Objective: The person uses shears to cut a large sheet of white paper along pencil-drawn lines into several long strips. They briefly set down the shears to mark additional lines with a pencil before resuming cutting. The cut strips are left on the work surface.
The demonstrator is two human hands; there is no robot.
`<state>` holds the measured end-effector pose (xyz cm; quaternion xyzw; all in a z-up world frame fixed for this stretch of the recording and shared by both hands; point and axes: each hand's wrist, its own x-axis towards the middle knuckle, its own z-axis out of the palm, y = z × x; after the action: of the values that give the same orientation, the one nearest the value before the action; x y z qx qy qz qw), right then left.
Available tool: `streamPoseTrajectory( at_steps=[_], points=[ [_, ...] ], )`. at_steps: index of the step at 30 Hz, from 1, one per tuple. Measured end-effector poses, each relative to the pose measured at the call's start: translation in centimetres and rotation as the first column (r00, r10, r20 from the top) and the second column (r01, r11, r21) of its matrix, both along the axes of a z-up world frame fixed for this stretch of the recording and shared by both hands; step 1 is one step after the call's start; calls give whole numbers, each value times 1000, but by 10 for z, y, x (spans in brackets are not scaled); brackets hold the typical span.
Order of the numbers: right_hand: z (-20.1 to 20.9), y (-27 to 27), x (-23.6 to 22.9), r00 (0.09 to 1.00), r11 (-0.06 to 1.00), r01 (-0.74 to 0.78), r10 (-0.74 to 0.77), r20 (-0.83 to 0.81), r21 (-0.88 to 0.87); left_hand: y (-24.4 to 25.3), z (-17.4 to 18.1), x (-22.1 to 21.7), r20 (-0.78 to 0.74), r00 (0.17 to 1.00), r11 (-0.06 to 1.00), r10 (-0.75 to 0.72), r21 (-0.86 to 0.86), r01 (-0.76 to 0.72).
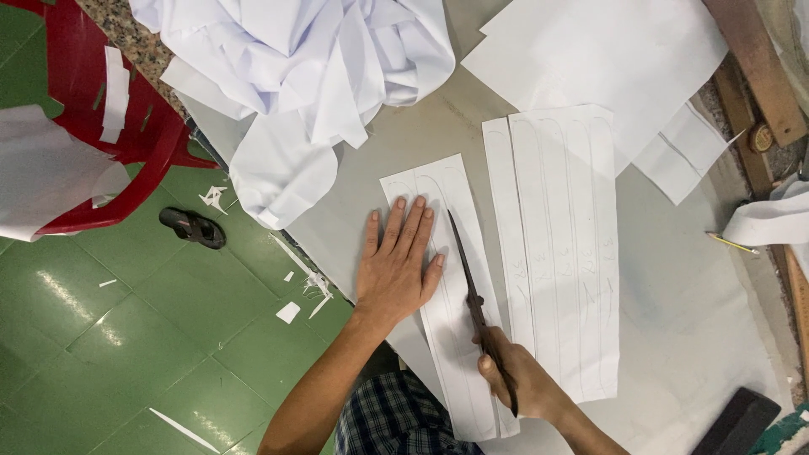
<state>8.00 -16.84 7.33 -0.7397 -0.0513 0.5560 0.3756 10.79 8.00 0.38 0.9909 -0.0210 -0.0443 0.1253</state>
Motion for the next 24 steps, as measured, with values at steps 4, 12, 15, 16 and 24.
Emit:
streamPoseTrajectory(
  at_steps=[4,12,15,16,24],
  points=[
    [-1,17,14,1000,999,5,-5,10,-45,1,-1,0,-11,1000,1000,-3,14,3],
    [-4,16,14,992,993,110,-112,-50,-30,1,0,1,-14,1000,1000,-8,13,8],
    [-1,12,17,995,995,95,-95,-31,-5,1,-4,1,-95,995,1000,-15,1,15],
    [0,11,21,997,998,57,-58,-57,-13,1,-4,1,-100,995,1000,-15,8,16],
    [5,43,60,996,998,47,-51,-70,-49,2,2,2,-50,999,999,-5,-35,3]
  ],
)
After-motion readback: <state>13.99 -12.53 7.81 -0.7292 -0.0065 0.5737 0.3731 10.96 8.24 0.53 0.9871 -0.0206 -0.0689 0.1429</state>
